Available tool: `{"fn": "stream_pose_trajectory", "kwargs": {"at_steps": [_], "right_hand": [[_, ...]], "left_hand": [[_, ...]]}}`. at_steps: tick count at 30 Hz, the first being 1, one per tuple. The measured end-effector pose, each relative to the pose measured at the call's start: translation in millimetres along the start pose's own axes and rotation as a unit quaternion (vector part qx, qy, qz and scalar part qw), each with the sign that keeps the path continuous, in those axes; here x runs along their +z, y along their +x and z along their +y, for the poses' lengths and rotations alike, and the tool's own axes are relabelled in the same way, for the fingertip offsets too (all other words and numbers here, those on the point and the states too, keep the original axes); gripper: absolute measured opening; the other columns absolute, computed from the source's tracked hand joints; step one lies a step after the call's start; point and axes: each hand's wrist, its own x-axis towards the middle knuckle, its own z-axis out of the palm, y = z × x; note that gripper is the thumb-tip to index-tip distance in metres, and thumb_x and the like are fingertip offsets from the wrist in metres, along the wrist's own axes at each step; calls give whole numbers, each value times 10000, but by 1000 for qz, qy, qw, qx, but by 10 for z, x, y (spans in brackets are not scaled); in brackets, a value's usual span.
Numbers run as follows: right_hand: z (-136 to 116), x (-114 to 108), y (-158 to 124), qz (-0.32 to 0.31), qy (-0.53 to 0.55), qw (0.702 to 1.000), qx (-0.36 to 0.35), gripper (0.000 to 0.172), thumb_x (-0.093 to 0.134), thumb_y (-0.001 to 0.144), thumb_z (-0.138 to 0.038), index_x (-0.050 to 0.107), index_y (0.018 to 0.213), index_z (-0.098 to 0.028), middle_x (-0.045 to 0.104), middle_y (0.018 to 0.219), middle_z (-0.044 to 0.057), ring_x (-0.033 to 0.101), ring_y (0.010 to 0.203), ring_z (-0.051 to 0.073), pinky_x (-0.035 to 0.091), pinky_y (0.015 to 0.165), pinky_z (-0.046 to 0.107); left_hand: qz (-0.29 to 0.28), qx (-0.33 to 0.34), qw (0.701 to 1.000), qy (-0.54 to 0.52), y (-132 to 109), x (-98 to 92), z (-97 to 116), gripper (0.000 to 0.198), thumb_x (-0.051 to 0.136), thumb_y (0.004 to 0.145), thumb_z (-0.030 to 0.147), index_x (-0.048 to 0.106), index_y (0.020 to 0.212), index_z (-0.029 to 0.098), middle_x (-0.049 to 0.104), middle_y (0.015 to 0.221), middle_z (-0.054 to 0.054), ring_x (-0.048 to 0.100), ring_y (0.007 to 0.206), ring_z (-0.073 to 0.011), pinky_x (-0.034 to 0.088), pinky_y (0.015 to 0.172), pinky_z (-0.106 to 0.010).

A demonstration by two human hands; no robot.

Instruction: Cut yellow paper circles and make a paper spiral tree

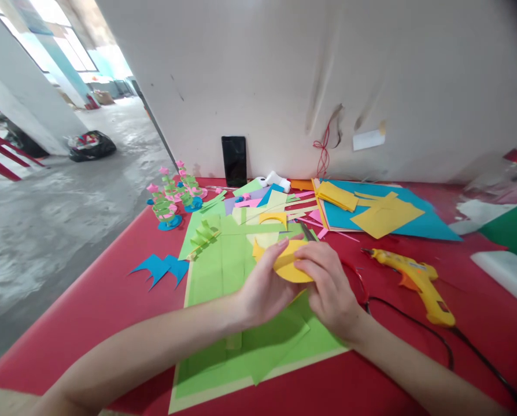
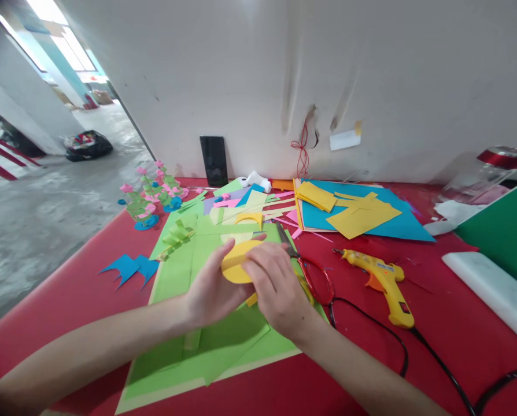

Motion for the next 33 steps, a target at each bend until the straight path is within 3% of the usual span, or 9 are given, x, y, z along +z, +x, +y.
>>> {"fn": "stream_pose_trajectory", "kwargs": {"at_steps": [5, 8, 10, 12, 15, 19, 22, 28, 33], "right_hand": [[-21, -68, -11, 2, 34, 999, 0, 367, 439, 711, 62, 547, 985, -158, 573, 1067, 95, 501, 1059, 243, 377, 948, 476], [-12, -149, 43, 70, 91, 984, 137, 291, 412, 733, 23, 534, 876, -198, 553, 936, 37, 510, 913, 186, 409, 823, 383], [9, -174, 108, 65, 159, 949, 265, 223, 383, 800, -30, 526, 845, -195, 532, 847, 32, 508, 794, 159, 425, 688, 317], [28, -160, 175, 3, 247, 898, 364, 189, 372, 870, -145, 543, 804, -186, 543, 738, 27, 516, 661, 144, 428, 559, 275], [27, -104, 233, -104, 364, 810, 448, 219, 464, 858, -329, 555, 737, -170, 547, 587, 5, 481, 465, 112, 371, 399, 228], [-21, -62, 231, -120, 411, 742, 516, 209, 562, 790, -354, 547, 760, -147, 579, 557, -5, 433, 376, 67, 325, 346, 183], [-49, -66, 220, -102, 420, 725, 536, 211, 572, 786, -350, 537, 749, -145, 609, 581, 0, 486, 391, 69, 367, 353, 171], [-45, -63, 213, -95, 440, 707, 545, 230, 602, 780, -351, 555, 848, -136, 641, 601, 6, 535, 389, 85, 394, 340, 171], [4, -94, 211, -50, 419, 723, 547, 233, 636, 758, -355, 579, 856, -151, 649, 615, 4, 539, 392, 93, 390, 316, 172]], "left_hand": [[2, 43, 998, 56, 22, 31, 217, 400, 390, 824, 155, 498, 1208, 178, 674, 973, -62, 623, 877, -157, 443, 757, -249], [-23, 89, 991, 95, 66, -8, 354, 469, 419, 793, 166, 455, 1261, 149, 679, 979, -84, 613, 942, -215, 438, 803, -308], [-29, 112, 987, 109, 97, -55, 411, 490, 433, 778, 176, 450, 1266, 132, 676, 998, -94, 602, 971, -233, 434, 824, -328], [-38, 115, 985, 126, 119, -105, 429, 499, 437, 773, 195, 445, 1270, 142, 665, 1034, -100, 613, 921, -235, 458, 762, -333], [-68, 84, 982, 154, 135, -159, 406, 476, 449, 793, 289, 453, 1258, 190, 640, 1092, -108, 622, 744, -202, 454, 538, -272], [-94, 48, 983, 153, 152, -171, 373, 590, 450, 775, 554, 485, 1231, 181, 619, 1118, -147, 614, 730, -206, 412, 464, -233], [-97, 26, 986, 132, 167, -164, 374, 669, 411, 751, 658, 504, 1213, 182, 625, 1108, -145, 621, 777, -232, 416, 460, -238], [-113, 17, 984, 135, 176, -177, 384, 512, 360, 845, 530, 517, 1200, 196, 617, 1132, -127, 624, 741, -194, 411, 433, -211], [-42, 45, 970, 234, 221, -255, 423, 441, 546, 742, 437, 622, 1051, 130, 679, 977, -122, 632, 839, -243, 485, 633, -296]]}}
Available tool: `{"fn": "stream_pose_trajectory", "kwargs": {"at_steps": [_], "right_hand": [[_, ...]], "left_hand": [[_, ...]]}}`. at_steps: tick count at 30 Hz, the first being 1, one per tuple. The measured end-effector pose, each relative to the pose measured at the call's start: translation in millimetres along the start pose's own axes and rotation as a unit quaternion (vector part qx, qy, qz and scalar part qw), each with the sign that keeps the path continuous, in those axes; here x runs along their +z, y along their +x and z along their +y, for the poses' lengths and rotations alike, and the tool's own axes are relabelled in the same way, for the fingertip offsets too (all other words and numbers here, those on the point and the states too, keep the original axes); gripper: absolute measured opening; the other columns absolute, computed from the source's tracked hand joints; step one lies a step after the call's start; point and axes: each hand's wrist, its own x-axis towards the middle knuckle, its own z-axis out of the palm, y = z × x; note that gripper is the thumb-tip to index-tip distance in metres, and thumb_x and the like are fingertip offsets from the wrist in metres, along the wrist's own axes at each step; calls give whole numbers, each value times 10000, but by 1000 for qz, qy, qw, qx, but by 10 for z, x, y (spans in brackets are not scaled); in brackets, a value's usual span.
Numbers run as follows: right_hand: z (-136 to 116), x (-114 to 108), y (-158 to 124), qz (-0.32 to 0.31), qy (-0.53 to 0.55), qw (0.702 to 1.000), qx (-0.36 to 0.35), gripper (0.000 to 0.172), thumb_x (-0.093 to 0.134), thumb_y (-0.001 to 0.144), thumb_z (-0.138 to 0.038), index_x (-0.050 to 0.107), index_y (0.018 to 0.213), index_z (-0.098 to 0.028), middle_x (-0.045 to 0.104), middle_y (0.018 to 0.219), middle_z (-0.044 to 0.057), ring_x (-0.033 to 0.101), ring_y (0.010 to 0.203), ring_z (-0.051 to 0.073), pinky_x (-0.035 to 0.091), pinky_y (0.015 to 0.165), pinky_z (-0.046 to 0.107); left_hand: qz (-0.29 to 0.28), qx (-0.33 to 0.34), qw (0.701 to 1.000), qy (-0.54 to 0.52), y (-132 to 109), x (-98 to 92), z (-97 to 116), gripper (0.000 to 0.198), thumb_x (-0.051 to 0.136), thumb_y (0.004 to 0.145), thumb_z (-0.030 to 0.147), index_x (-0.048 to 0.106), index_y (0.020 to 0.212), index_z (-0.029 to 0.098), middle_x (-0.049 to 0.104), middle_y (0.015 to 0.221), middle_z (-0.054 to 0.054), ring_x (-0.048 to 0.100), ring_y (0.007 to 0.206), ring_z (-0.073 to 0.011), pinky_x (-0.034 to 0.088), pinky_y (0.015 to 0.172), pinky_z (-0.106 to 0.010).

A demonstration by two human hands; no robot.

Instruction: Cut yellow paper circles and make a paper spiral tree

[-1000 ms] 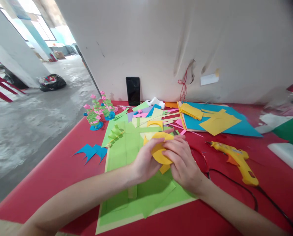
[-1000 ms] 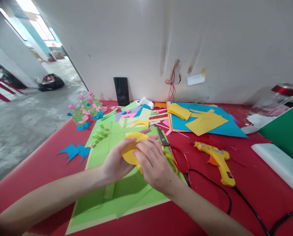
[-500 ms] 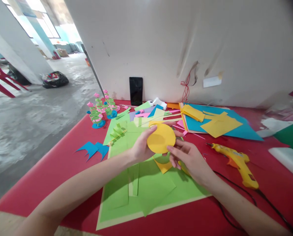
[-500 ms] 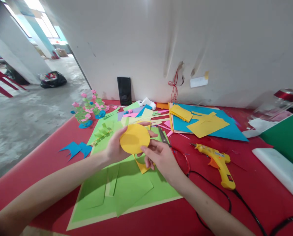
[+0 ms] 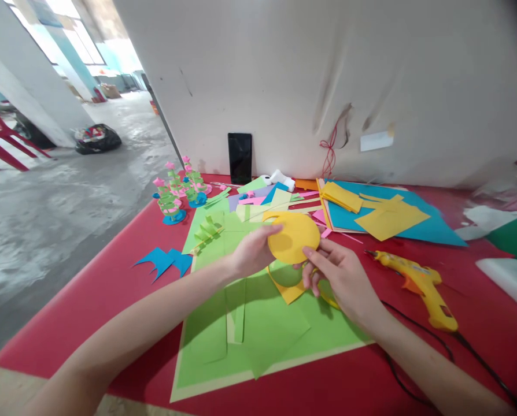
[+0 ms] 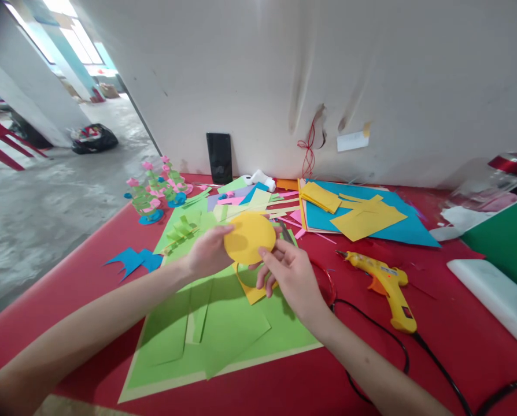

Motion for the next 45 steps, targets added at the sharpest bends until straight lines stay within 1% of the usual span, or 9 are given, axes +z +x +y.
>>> {"fn": "stream_pose_trajectory", "kwargs": {"at_steps": [3, 7, 13, 22, 27, 33, 36, 38, 45], "right_hand": [[-33, -27, 10, 32, -12, 999, -9, 235, 683, 713, -343, 606, 811, -143, 642, 585, 6, 533, 385, 98, 375, 305, 170], [-56, -47, 26, 72, -29, 997, -20, 217, 737, 669, -291, 626, 759, -127, 580, 422, -18, 480, 335, 78, 364, 326, 151], [-23, -101, 57, 115, 8, 993, -23, 356, 638, 760, -419, 540, 557, -144, 552, 395, 17, 510, 352, 111, 384, 347, 196], [-31, -78, 80, 113, 94, 989, -26, 236, 643, 755, -353, 590, 869, -153, 660, 712, 42, 561, 426, 127, 389, 333, 219], [-31, -81, 85, 123, 113, 985, -39, 196, 622, 772, -314, 578, 684, -145, 593, 488, 22, 569, 432, 145, 403, 366, 222], [-55, -92, 81, 147, 126, 979, -58, 150, 619, 765, -288, 613, 694, -156, 614, 524, 11, 542, 404, 128, 395, 368, 232], [-64, -108, 85, 159, 133, 976, -63, 137, 626, 757, -291, 614, 693, -171, 635, 553, 14, 543, 401, 137, 404, 370, 258], [-66, -120, 88, 164, 137, 975, -68, 117, 630, 751, -290, 616, 711, -181, 657, 596, 19, 555, 410, 146, 406, 366, 271], [-56, -131, 102, 155, 114, 979, -67, 131, 625, 758, -277, 605, 679, -174, 601, 517, -1, 582, 448, 148, 411, 380, 248]], "left_hand": [[28, 2, 999, 44, 28, -69, -33, 251, 621, 726, 293, 675, 886, 107, 700, 834, -90, 641, 789, -209, 482, 754, -317], [47, 25, 994, 96, 38, -110, -60, 201, 667, 730, 258, 675, 887, 133, 694, 818, -51, 637, 769, -170, 496, 755, -298], [114, 71, 977, 163, 49, -145, 35, 196, 688, 706, 323, 667, 727, 129, 634, 691, -1, 584, 597, -107, 527, 594, -255], [198, 93, 951, 219, 37, -102, 49, 289, 754, 612, 365, 670, 754, 127, 641, 685, -17, 588, 592, -118, 499, 488, -210], [190, 85, 950, 231, 32, -90, 61, 370, 587, 753, 482, 647, 682, 125, 598, 602, -27, 582, 544, -122, 493, 457, -205], [180, 125, 947, 235, 23, -83, 75, 261, 540, 821, 339, 561, 1070, 267, 617, 856, -2, 599, 670, -110, 509, 530, -189], [184, 159, 938, 245, 12, -85, 103, 157, 511, 841, 323, 615, 897, 219, 613, 973, -14, 587, 826, -116, 496, 674, -191], [174, 166, 937, 255, 6, -88, 119, 236, 493, 848, 344, 637, 767, 176, 616, 999, -39, 575, 887, -144, 483, 735, -225], [153, 165, 937, 266, -15, -74, 137, 110, 687, 703, 238, 673, 631, 156, 598, 996, -43, 529, 988, -182, 426, 789, -241]]}}
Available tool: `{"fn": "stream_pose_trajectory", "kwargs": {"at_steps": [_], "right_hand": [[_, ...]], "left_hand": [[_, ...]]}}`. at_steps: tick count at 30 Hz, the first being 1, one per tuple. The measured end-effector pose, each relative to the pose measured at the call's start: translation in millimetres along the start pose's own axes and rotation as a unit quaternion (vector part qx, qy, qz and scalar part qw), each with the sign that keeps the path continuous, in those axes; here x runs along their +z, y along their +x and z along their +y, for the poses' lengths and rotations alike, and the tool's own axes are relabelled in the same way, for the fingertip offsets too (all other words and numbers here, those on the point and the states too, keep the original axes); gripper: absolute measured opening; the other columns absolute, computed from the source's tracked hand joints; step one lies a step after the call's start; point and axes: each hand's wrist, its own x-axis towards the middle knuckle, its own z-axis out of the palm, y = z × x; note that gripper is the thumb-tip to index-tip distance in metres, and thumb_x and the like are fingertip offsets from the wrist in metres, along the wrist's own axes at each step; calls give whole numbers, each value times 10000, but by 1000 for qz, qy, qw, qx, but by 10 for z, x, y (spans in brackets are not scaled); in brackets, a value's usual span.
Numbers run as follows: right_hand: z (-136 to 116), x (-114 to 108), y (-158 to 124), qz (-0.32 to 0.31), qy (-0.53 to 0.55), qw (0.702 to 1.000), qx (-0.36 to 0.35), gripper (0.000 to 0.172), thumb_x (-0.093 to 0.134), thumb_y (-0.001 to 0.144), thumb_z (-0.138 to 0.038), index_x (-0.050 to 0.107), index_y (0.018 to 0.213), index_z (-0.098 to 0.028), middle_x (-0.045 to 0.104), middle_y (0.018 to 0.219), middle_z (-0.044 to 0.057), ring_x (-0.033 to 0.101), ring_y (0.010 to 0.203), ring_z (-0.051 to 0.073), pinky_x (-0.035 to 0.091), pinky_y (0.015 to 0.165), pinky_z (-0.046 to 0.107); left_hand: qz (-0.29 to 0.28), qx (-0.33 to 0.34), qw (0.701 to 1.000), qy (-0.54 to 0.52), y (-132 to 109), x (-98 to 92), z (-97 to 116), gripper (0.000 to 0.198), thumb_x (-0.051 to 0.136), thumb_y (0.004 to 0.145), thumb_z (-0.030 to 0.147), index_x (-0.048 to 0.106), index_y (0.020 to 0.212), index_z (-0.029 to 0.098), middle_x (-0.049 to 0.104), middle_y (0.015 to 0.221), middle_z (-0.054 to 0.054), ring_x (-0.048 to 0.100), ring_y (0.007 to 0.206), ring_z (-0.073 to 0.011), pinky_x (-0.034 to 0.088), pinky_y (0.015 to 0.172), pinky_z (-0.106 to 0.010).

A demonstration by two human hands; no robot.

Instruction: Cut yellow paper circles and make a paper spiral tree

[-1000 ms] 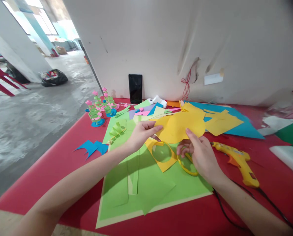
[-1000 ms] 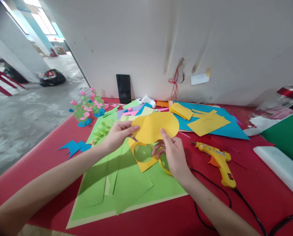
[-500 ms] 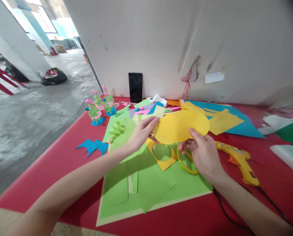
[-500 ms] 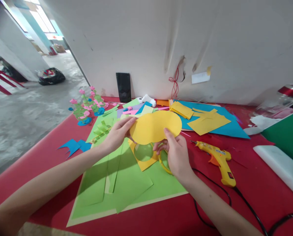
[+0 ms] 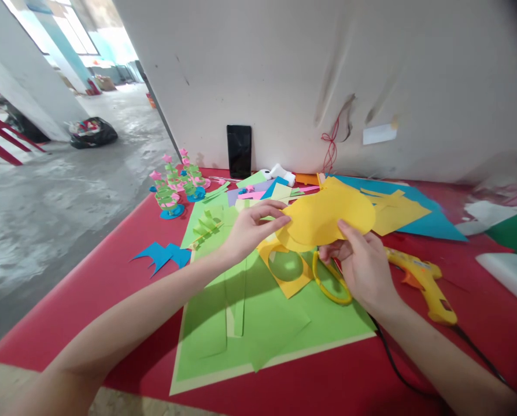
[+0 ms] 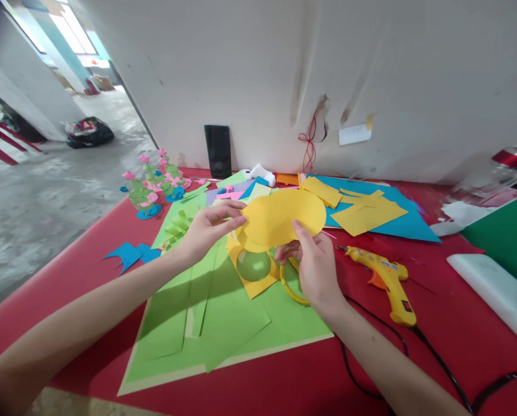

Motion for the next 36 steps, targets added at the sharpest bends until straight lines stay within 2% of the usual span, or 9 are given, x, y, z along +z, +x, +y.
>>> {"fn": "stream_pose_trajectory", "kwargs": {"at_steps": [3, 6, 11, 14, 19, 24, 28, 33, 36], "right_hand": [[-3, -12, 5, -1, -18, 1000, -12, 170, 630, 758, -300, 571, 653, -180, 544, 468, -28, 581, 452, 146, 419, 392, 240], [0, -21, -8, -7, -49, 998, -27, 211, 605, 783, -335, 528, 646, -193, 505, 456, -51, 568, 447, 134, 437, 418, 235], [103, 10, -41, -67, -174, 982, -26, 184, 673, 708, -262, 573, 846, -192, 610, 676, -26, 560, 481, 108, 445, 411, 203], [214, 26, -31, -101, -256, 961, 6, 297, 692, 651, -214, 574, 921, -180, 619, 745, 1, 558, 457, 117, 460, 388, 223], [281, 14, 2, -89, -314, 945, 29, 300, 618, 707, -289, 547, 961, -145, 619, 753, 46, 536, 399, 124, 444, 362, 254], [299, 11, -45, -85, -357, 929, -31, 330, 589, 728, -346, 531, 1005, -175, 638, 887, 79, 623, 677, 218, 510, 636, 354], [384, 19, -87, -122, -383, 915, -36, 349, 547, 700, -259, 520, 1039, -178, 623, 927, 82, 585, 899, 271, 453, 809, 412], [379, 23, -87, -116, -353, 928, 18, 279, 511, 736, -308, 492, 985, -183, 585, 779, 37, 574, 593, 181, 483, 525, 313], [354, 73, -145, -157, -317, 933, 75, 268, 517, 751, -333, 476, 957, -166, 560, 665, -1, 521, 431, 122, 436, 408, 256]], "left_hand": [[3, -15, 999, -32, 5, 7, -9, 171, 700, 689, 253, 634, 579, 139, 588, 934, -40, 538, 929, -166, 427, 784, -238], [26, -46, 993, -103, 3, 45, -50, 197, 573, 794, 364, 612, 756, 175, 581, 970, -18, 545, 895, -144, 444, 774, -247], [29, -155, 962, -222, -64, 175, -124, 331, 378, 851, 482, 538, 921, 200, 569, 950, -29, 575, 766, -140, 480, 670, -267], [21, -194, 948, -252, -108, 231, -143, 313, 376, 854, 428, 555, 907, 177, 584, 938, -43, 575, 791, -140, 473, 686, -247], [10, -193, 946, -260, -124, 246, -221, 207, 464, 837, 352, 570, 910, 190, 580, 985, -19, 552, 856, -115, 447, 726, -205], [-1, -183, 958, -220, -183, 272, -272, 251, 520, 818, 393, 539, 1009, 231, 574, 986, -8, 542, 852, -118, 433, 720, -216], [-28, -172, 972, -159, -240, 309, -244, 218, 558, 802, 324, 578, 959, 174, 595, 945, -32, 545, 893, -146, 420, 796, -246], [-43, -117, 989, -73, -256, 202, -200, 237, 531, 830, 311, 524, 1033, 188, 558, 1044, -43, 526, 977, -161, 416, 874, -283], [-57, -84, 995, -6, -353, 67, -168, 213, 601, 784, 250, 545, 982, 194, 556, 1016, -30, 524, 972, -157, 424, 872, -275]]}}
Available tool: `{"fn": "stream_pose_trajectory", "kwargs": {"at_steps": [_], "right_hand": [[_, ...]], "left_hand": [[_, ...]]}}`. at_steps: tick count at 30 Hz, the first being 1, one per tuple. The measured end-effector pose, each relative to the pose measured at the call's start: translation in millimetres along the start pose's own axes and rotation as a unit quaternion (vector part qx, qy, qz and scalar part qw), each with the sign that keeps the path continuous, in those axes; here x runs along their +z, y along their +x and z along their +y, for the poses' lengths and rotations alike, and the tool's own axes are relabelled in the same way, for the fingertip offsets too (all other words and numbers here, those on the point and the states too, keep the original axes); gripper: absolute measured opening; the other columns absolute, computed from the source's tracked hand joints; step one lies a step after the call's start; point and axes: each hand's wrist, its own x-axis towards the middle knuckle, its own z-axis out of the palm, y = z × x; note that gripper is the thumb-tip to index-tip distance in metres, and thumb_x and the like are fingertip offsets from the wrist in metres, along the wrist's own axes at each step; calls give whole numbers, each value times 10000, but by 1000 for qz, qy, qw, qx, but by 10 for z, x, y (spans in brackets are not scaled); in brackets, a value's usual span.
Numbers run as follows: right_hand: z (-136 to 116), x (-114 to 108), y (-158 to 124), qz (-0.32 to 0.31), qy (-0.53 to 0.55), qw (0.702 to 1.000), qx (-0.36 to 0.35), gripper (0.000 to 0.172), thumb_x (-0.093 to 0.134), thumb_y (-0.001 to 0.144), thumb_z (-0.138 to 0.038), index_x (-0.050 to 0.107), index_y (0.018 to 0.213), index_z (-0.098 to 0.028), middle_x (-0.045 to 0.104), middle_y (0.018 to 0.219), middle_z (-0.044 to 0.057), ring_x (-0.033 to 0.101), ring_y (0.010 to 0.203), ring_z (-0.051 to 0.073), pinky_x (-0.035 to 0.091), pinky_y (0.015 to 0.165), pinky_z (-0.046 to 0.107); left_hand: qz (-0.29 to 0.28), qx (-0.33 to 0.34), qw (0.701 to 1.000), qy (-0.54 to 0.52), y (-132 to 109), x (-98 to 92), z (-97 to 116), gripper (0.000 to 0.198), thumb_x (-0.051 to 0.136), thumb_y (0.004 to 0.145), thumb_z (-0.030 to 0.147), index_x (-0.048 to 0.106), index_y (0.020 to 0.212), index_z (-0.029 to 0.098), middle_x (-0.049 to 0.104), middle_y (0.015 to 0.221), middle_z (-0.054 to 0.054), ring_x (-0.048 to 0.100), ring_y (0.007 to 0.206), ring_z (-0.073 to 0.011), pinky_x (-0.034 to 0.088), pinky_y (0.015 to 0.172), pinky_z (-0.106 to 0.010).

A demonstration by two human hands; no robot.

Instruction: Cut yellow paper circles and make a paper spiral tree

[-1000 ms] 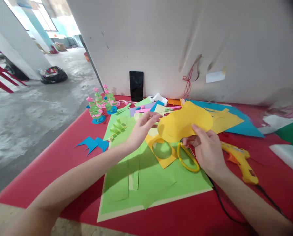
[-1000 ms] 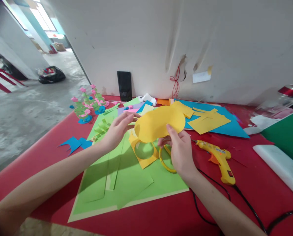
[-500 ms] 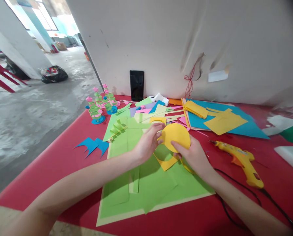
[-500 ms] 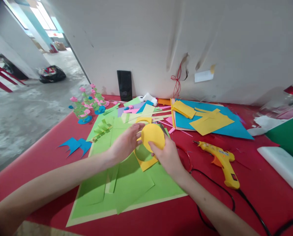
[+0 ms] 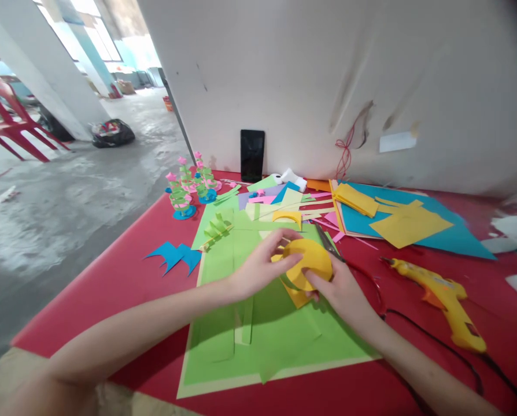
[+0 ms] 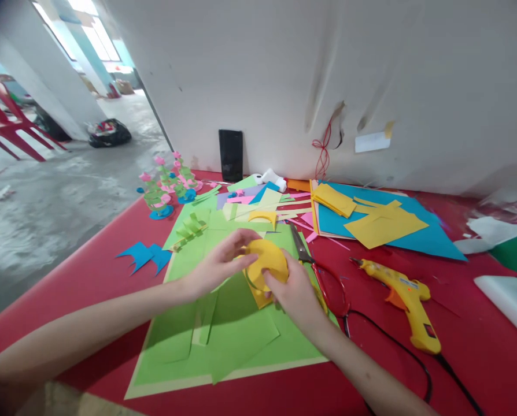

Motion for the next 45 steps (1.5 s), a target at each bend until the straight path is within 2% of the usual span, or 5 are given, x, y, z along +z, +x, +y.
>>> {"fn": "stream_pose_trajectory", "kwargs": {"at_steps": [7, 18, 27, 35, 45], "right_hand": [[-48, 142, -171, -149, 17, 989, 1, 297, 537, 781, -397, 472, 985, -193, 581, 902, 49, 561, 533, 109, 435, 405, 221], [-212, -138, -105, -54, -158, 981, -94, 113, 508, 802, -311, 570, 810, -217, 644, 732, 20, 571, 627, 163, 455, 542, 267], [-38, -393, 104, 7, -389, 913, -122, 288, 613, 734, -298, 625, 964, -126, 637, 995, 148, 545, 949, 329, 437, 815, 491], [-62, -223, 553, -65, -446, 871, -195, 278, 542, 862, -240, 550, 1124, -147, 576, 1144, 82, 481, 1128, 240, 394, 936, 464], [-305, -300, 811, -203, -432, 861, -176, 160, 564, 855, -290, 620, 826, -143, 635, 882, 29, 594, 851, 163, 486, 786, 372]], "left_hand": [[81, -2, 990, 112, -432, -637, 107, 174, 611, 768, 207, 560, 934, 196, 609, 907, -20, 583, 852, -152, 492, 712, -251], [262, -45, 874, 407, -545, -2401, -157, 220, 512, 871, 302, 565, 986, 121, 599, 917, -42, 587, 758, -130, 515, 667, -296], [228, 69, 759, 606, -650, -1860, 54, 183, 506, 806, 207, 565, 979, 192, 594, 986, -61, 521, 1000, -282, 398, 886, -414], [49, 205, 761, 613, -803, -1067, -94, 144, 463, 831, 115, 576, 904, 167, 658, 858, -49, 577, 835, -196, 442, 768, -337], [-30, 298, 780, 549, -882, -918, -278, 216, 467, 772, 73, 578, 919, 186, 683, 836, -46, 589, 788, -171, 459, 760, -333]]}}
